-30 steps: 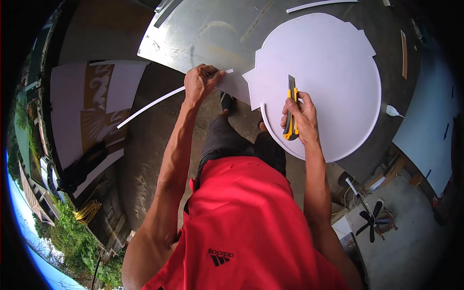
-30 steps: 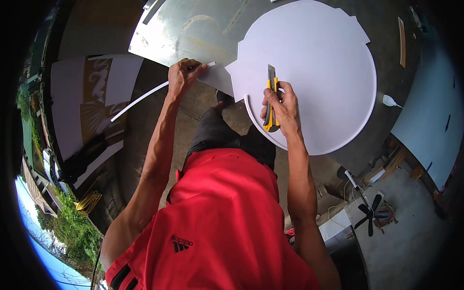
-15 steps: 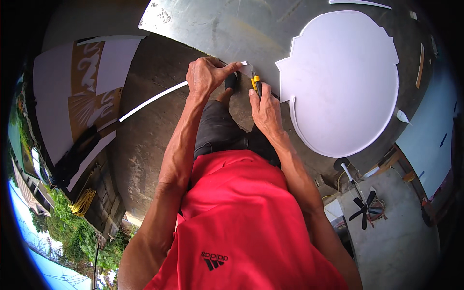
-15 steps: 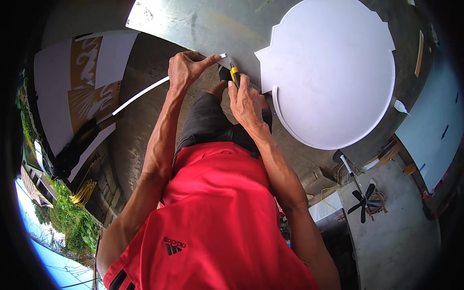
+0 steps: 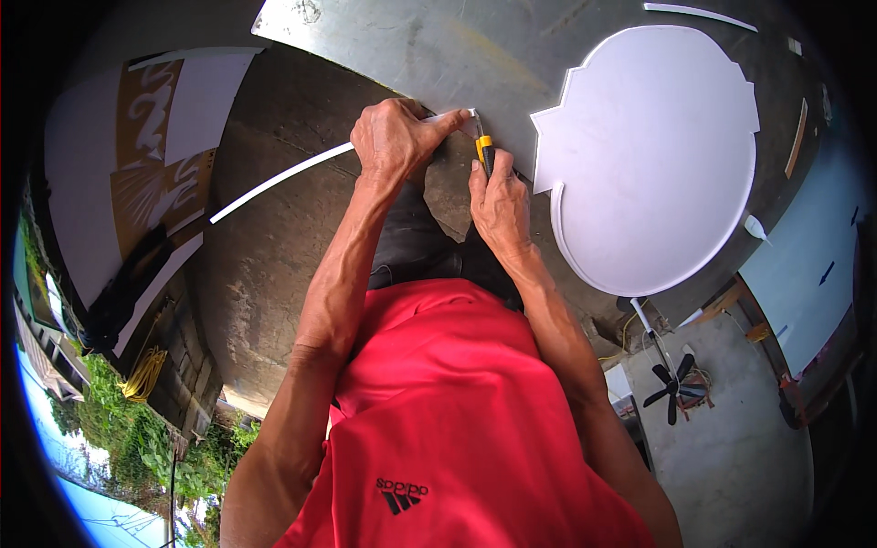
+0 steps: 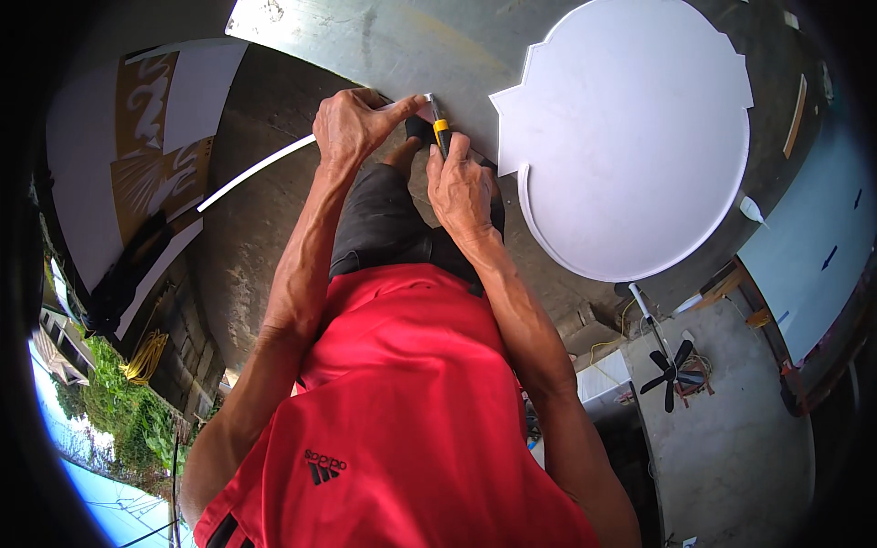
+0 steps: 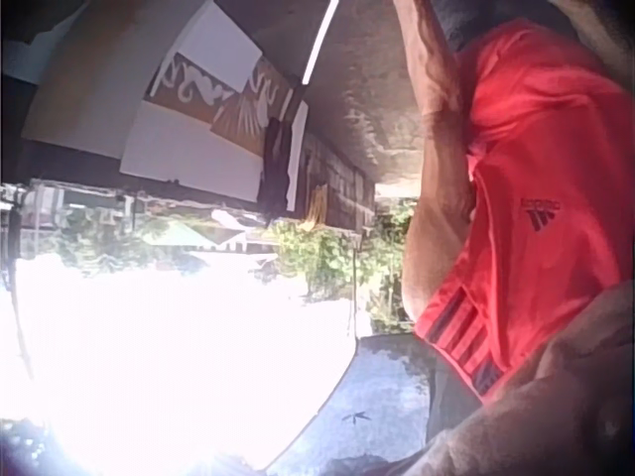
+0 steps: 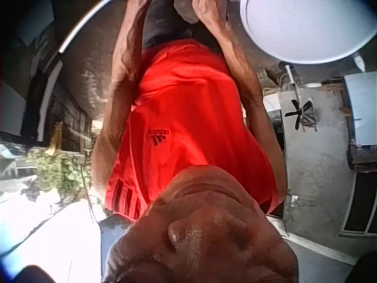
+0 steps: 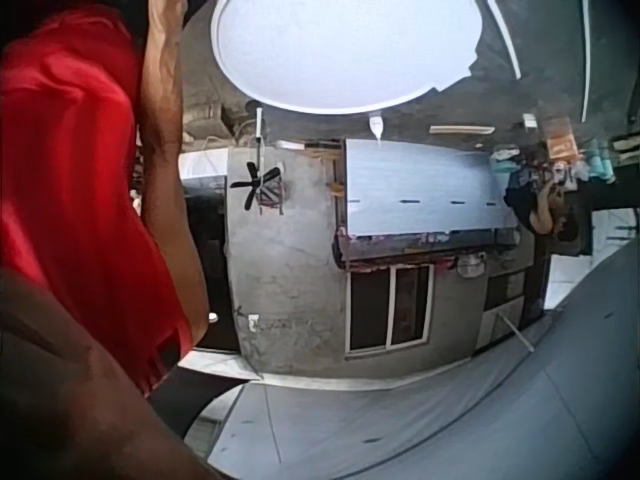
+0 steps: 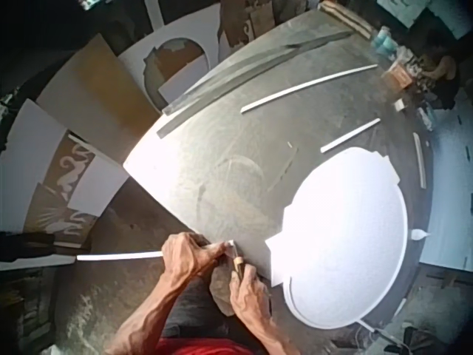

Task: The person cuts a white plastic strip with a utility knife and applies glue to it. They then attach the strip to the edge of a large white circular board, pressing it down to secure the bond. The process involves measuring, cutting, and gluing multiple strips to the board's perimeter.

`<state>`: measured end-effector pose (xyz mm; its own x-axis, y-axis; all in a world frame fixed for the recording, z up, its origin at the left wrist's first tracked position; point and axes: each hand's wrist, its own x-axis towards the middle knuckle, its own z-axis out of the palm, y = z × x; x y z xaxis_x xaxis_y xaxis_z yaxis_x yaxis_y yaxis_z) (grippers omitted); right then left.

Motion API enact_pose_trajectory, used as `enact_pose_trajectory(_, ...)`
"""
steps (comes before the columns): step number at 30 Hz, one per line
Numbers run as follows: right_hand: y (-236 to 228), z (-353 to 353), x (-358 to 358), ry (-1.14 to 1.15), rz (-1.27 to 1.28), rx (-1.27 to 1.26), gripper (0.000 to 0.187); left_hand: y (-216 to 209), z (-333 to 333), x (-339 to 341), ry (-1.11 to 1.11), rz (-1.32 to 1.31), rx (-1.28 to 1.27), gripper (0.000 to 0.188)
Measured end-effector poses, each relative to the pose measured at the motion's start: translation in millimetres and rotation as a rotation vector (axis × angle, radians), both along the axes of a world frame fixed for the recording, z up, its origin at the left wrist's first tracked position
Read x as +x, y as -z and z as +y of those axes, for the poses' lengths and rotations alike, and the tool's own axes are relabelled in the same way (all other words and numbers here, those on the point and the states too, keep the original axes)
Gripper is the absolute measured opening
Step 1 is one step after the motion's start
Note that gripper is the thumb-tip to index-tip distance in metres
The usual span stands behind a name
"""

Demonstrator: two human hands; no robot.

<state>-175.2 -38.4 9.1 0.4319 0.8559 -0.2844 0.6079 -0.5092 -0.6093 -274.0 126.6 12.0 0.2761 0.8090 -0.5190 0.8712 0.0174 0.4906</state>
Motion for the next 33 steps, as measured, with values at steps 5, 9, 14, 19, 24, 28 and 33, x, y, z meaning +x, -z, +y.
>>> enact_pose_trajectory(5, -1, 1, -1, 0.049, 0.053, -0.037, 0.024, 2, -3, 0, 0.016, -0.013, 0.039, 0.065)
enact_pose_trajectory(9, -4, 4, -1, 0.032, 0.018, -0.092, 0.025, 0, -2, 2, 0.011, -0.016, 0.021, 0.065)
enact_pose_trajectory(14, -5, 8, -2, -0.008, -0.09, -0.181, 0.027, 0, 0, 1, 0.013, 0.011, -0.029, 0.069)
enact_pose_trajectory(19, 2, 8, -7, -0.051, -0.22, -0.189, 0.029, 3, -3, 1, -0.021, -0.027, -0.035, 0.066)
enact_pose_trajectory(24, 4, 7, -10, -0.049, -0.249, -0.209, 0.031, -1, -4, 2, -0.062, -0.085, -0.012, 0.057)
enact_pose_trajectory(28, -1, 7, -10, -0.048, -0.238, -0.221, 0.031, 1, -3, 2, -0.06, -0.074, -0.061, 0.052)
enact_pose_trajectory(33, -8, 15, -9, -0.071, -0.228, -0.343, 0.03, 4, -3, 1, -0.035, -0.041, -0.075, 0.058)
